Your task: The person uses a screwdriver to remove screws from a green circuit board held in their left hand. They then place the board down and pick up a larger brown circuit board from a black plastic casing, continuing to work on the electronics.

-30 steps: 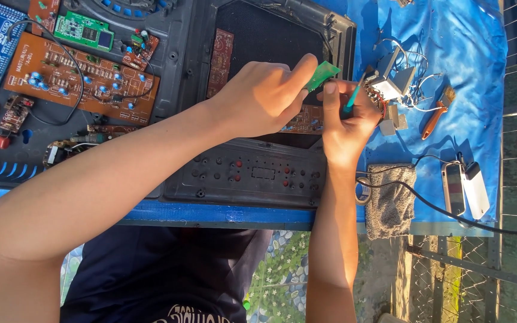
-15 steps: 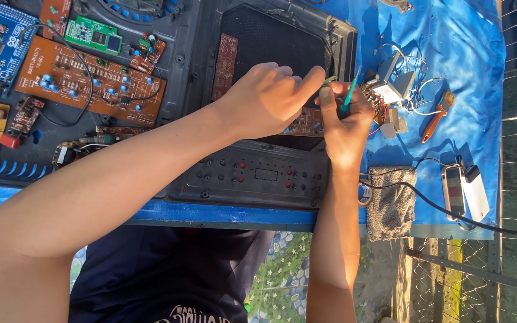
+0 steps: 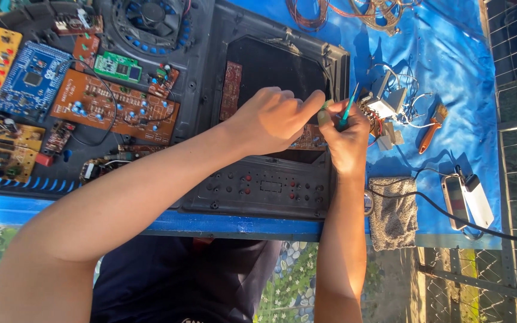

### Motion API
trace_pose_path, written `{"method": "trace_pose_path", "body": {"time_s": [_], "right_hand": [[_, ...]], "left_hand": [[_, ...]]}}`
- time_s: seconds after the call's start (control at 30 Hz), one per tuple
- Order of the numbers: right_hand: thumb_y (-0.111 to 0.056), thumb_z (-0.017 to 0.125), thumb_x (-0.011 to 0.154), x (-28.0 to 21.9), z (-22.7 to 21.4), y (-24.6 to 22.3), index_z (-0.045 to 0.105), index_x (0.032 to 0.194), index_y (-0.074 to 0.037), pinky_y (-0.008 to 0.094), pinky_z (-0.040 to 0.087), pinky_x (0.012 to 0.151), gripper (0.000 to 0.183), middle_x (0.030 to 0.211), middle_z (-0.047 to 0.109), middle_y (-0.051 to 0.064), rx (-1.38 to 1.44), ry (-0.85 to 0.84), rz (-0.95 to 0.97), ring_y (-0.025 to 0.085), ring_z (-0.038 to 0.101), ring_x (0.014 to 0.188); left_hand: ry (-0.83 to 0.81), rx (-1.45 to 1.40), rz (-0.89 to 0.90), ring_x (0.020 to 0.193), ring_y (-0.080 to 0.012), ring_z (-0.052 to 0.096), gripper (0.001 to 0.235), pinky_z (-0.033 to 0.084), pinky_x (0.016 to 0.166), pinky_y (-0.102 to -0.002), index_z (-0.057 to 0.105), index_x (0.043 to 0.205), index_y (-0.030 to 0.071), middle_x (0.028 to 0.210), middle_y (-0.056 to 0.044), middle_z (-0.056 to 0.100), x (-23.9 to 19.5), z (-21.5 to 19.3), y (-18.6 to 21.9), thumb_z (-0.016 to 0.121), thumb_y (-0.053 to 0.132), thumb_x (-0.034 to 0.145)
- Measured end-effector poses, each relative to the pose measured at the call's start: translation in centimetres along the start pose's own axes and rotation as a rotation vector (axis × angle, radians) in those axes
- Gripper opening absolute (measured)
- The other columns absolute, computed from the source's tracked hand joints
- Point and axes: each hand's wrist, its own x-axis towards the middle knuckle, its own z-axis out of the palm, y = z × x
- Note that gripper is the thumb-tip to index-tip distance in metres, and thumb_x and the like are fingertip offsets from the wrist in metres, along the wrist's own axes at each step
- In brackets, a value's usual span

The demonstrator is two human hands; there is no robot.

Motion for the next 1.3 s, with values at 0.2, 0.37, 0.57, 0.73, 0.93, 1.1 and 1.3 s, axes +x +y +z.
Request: {"method": "trace_pose_path", "body": {"time_s": [0.2, 0.37, 0.57, 0.73, 0.93, 1.1, 1.3], "right_hand": [[0.011, 0.069, 0.088, 0.0, 1.1, -2.7, 0.070, 0.094, 0.006, 0.027, 0.043, 0.042, 0.008, 0.059, 0.060, 0.015, -0.269, 0.033, -0.129, 0.025, 0.060, 0.045], [0.011, 0.072, 0.091, -0.1, 2.4, -5.7, 0.065, 0.082, -0.003, 0.027, 0.040, 0.041, 0.018, 0.055, 0.053, 0.011, -0.588, 0.089, -0.283, 0.030, 0.054, 0.043], [0.010, 0.072, 0.087, 0.0, 2.9, -6.1, 0.062, 0.080, -0.006, 0.033, 0.041, 0.040, 0.021, 0.060, 0.053, 0.009, -0.691, 0.139, -0.395, 0.032, 0.055, 0.047], [0.006, 0.079, 0.086, 0.1, 2.7, -4.9, 0.065, 0.081, -0.009, 0.033, 0.045, 0.041, 0.021, 0.065, 0.061, 0.004, -0.780, 0.187, -0.433, 0.026, 0.059, 0.048], [0.006, 0.081, 0.084, 0.3, 3.4, -5.2, 0.066, 0.080, -0.009, 0.035, 0.047, 0.042, 0.022, 0.063, 0.059, 0.003, -0.785, 0.212, -0.450, 0.029, 0.059, 0.048], [0.004, 0.080, 0.086, 0.3, 3.3, -5.5, 0.064, 0.079, -0.010, 0.035, 0.047, 0.044, 0.023, 0.059, 0.054, 0.003, -0.783, 0.223, -0.445, 0.031, 0.057, 0.046], [-0.002, 0.082, 0.095, 0.3, 3.3, -7.1, 0.075, 0.092, -0.006, 0.029, 0.045, 0.043, 0.009, 0.051, 0.050, 0.001, -0.503, 0.224, -0.380, 0.026, 0.056, 0.042]], "left_hand": [[0.041, 0.082, -0.010, 0.046, -0.0105, 0.054, 0.031, 0.049, 0.051, -0.020, 0.055, 0.123, 0.009, 0.056, -0.004, 0.063, -0.2, 0.5, 0.0, 0.063, 0.012, 0.093], [0.070, 0.032, -0.065, 0.047, -0.0119, 0.061, 0.024, 0.051, 0.046, -0.023, 0.059, 0.112, 0.008, 0.056, -0.009, 0.066, 0.1, -0.1, 0.6, 0.069, 0.014, 0.091], [0.021, 0.012, -0.197, 0.051, -0.0233, 0.070, 0.033, 0.059, 0.046, -0.034, 0.052, 0.120, 0.006, 0.058, -0.010, 0.067, 0.6, -0.9, 1.5, 0.065, 0.017, 0.093], [0.014, -0.113, -0.320, 0.049, -0.0295, 0.070, 0.031, 0.057, 0.042, -0.039, 0.048, 0.121, 0.004, 0.057, -0.009, 0.065, 0.9, 0.0, 1.6, 0.058, 0.012, 0.092], [-0.005, -0.100, -0.341, 0.054, -0.0351, 0.072, 0.038, 0.059, 0.046, -0.046, 0.048, 0.124, -0.001, 0.059, -0.013, 0.067, 1.1, -0.2, 2.0, 0.058, 0.011, 0.090], [0.001, -0.072, -0.329, 0.055, -0.0357, 0.073, 0.038, 0.061, 0.048, -0.046, 0.047, 0.124, -0.002, 0.061, -0.014, 0.069, 0.9, -0.6, 2.0, 0.059, 0.011, 0.091], [0.035, -0.108, -0.290, 0.055, -0.0372, 0.073, 0.036, 0.061, 0.049, -0.047, 0.046, 0.127, -0.002, 0.063, -0.016, 0.069, 0.6, -0.6, 1.7, 0.057, 0.009, 0.094]]}}
